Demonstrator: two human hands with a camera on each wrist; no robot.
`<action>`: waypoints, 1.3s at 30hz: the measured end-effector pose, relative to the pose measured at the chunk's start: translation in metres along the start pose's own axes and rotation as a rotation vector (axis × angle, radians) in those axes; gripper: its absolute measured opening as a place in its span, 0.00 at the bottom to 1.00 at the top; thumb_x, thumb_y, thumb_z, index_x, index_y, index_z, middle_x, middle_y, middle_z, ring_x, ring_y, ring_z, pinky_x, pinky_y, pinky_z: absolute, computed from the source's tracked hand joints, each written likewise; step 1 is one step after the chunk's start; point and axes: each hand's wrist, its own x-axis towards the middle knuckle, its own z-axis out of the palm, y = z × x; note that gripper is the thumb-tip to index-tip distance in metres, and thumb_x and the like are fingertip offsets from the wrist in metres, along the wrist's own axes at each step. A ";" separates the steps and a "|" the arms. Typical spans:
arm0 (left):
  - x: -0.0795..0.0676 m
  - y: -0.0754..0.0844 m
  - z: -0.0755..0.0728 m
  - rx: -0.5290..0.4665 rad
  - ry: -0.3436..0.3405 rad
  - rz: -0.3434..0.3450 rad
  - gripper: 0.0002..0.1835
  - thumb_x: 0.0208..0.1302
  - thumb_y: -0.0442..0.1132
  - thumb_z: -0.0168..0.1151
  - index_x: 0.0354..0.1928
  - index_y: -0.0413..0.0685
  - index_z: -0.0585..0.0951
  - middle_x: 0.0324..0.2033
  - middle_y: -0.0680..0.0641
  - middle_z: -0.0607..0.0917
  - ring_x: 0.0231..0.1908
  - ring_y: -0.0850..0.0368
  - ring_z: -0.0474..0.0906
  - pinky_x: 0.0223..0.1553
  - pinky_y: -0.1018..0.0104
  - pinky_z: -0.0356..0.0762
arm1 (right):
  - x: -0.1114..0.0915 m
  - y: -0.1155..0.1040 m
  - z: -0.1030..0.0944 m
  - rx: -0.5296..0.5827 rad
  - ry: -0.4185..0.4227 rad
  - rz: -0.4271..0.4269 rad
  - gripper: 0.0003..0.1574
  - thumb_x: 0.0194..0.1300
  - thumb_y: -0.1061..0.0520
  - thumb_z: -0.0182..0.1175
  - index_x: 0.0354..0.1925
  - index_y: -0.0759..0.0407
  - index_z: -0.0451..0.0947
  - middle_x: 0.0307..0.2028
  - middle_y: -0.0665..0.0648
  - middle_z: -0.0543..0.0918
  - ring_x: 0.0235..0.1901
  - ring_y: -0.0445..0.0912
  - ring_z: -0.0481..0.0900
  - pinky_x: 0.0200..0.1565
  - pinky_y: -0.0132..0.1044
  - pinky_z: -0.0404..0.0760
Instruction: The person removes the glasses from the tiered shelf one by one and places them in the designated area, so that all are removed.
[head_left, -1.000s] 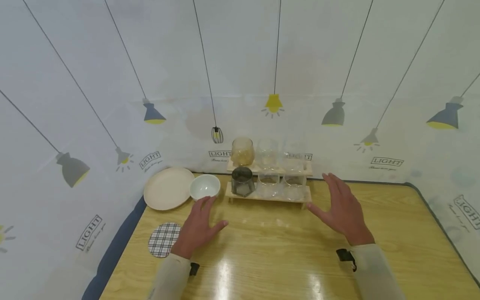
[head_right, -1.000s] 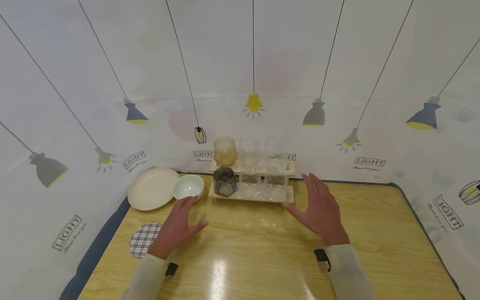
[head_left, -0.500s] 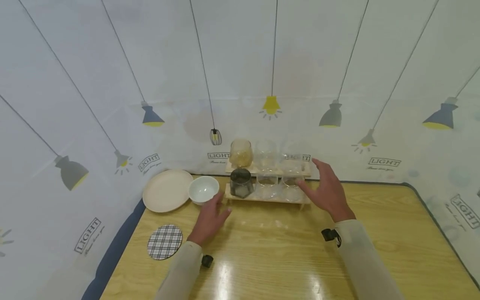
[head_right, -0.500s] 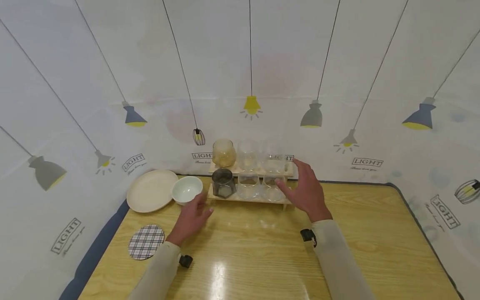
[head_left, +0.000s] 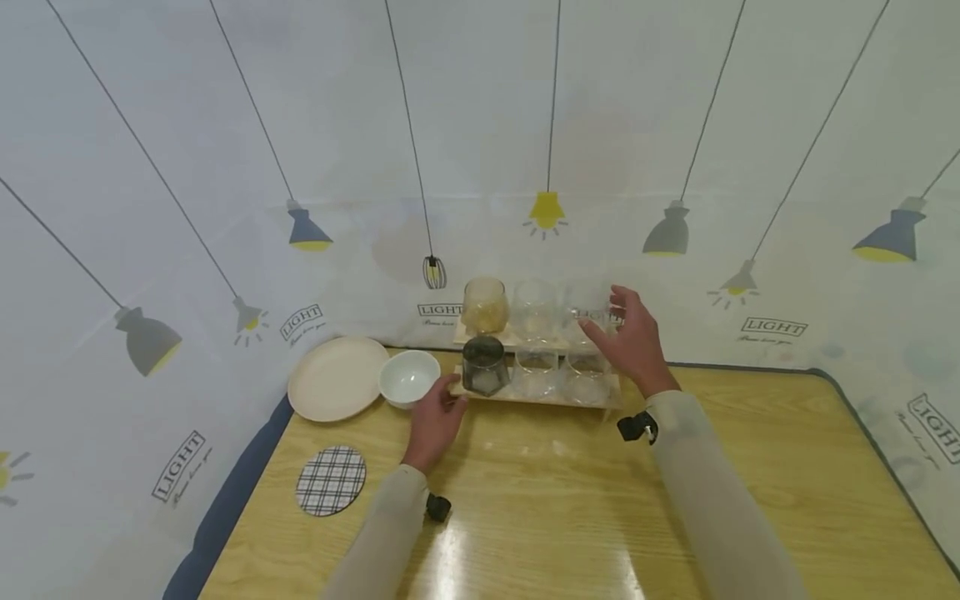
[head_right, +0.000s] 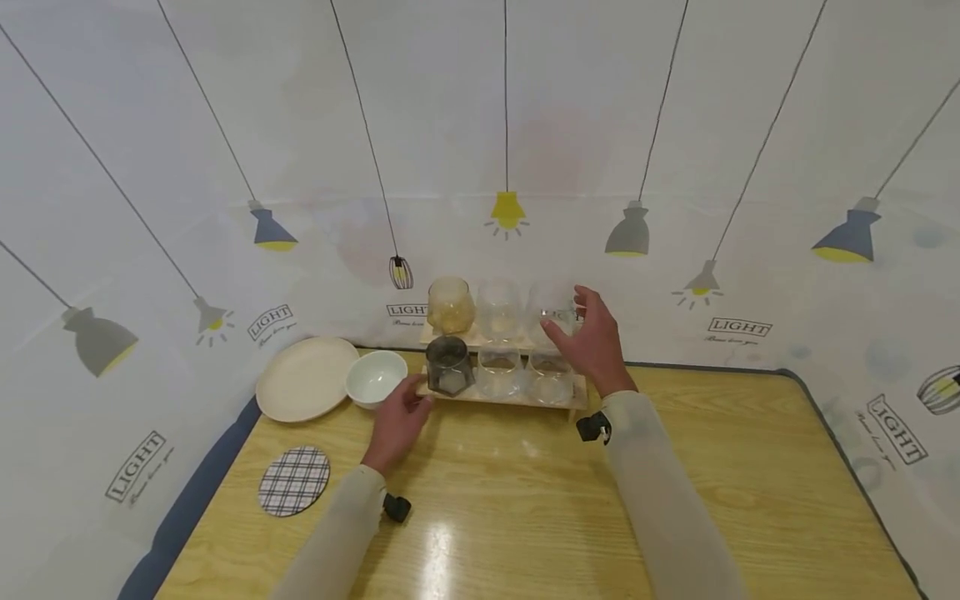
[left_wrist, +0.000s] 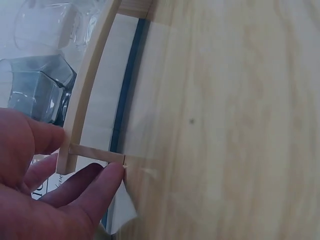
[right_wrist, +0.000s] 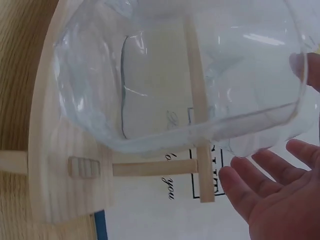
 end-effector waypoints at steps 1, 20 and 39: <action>0.001 0.001 0.002 0.009 0.013 -0.003 0.22 0.75 0.41 0.65 0.68 0.53 0.79 0.53 0.39 0.89 0.54 0.45 0.89 0.55 0.50 0.86 | 0.002 0.000 0.001 0.016 -0.008 0.021 0.59 0.71 0.31 0.64 0.83 0.56 0.52 0.76 0.68 0.67 0.73 0.64 0.69 0.69 0.63 0.73; 0.012 0.006 0.008 0.055 0.120 -0.043 0.17 0.75 0.43 0.65 0.63 0.54 0.83 0.46 0.42 0.90 0.48 0.47 0.87 0.52 0.47 0.83 | 0.009 0.006 0.000 0.067 -0.063 0.061 0.60 0.67 0.28 0.67 0.83 0.50 0.53 0.73 0.63 0.71 0.72 0.66 0.71 0.68 0.66 0.73; 0.012 0.002 0.010 0.060 0.138 -0.078 0.18 0.73 0.43 0.66 0.63 0.56 0.83 0.45 0.43 0.89 0.47 0.48 0.86 0.51 0.48 0.82 | -0.033 0.037 -0.056 0.065 0.029 0.158 0.63 0.69 0.30 0.66 0.84 0.54 0.48 0.76 0.64 0.68 0.74 0.66 0.69 0.63 0.66 0.77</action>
